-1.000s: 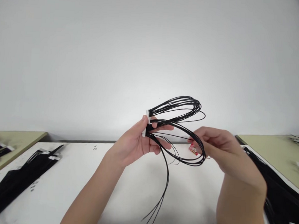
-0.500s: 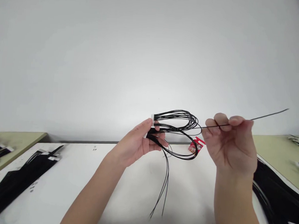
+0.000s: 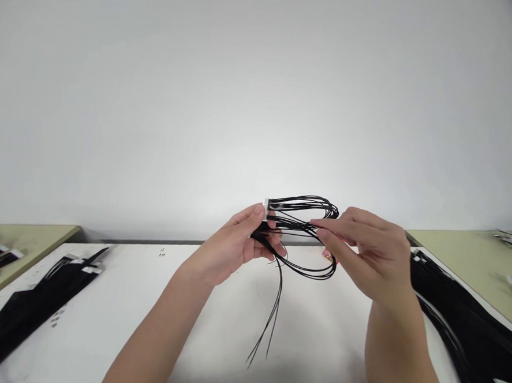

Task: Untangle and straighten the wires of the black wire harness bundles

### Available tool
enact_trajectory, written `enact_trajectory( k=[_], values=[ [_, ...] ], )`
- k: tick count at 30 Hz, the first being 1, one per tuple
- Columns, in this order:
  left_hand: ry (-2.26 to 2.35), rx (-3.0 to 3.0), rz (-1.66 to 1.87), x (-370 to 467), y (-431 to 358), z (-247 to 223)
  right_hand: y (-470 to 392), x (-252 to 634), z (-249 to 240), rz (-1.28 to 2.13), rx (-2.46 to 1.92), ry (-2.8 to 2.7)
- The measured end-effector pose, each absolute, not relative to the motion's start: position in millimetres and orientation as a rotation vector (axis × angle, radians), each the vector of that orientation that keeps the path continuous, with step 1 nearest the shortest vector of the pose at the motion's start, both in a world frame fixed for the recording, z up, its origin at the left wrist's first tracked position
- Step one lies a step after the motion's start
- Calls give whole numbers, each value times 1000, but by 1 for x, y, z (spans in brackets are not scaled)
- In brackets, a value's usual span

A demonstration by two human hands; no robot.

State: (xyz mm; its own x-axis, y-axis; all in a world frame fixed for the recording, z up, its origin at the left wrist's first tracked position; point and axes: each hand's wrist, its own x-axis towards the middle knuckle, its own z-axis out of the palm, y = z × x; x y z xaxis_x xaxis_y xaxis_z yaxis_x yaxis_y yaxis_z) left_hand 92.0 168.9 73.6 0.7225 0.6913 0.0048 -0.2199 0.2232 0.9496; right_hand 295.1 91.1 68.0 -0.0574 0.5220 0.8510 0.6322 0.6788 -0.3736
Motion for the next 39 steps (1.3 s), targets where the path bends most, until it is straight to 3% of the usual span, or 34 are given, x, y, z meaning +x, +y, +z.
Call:
enact_trajectory(
  k=[25,39],
  values=[
    [483,1311,649,92,167,74,87,299,68,18,-969,-1719],
    [552,1402,681,95,165,74,92,288,69,-186,-1075,-1673]
  ],
)
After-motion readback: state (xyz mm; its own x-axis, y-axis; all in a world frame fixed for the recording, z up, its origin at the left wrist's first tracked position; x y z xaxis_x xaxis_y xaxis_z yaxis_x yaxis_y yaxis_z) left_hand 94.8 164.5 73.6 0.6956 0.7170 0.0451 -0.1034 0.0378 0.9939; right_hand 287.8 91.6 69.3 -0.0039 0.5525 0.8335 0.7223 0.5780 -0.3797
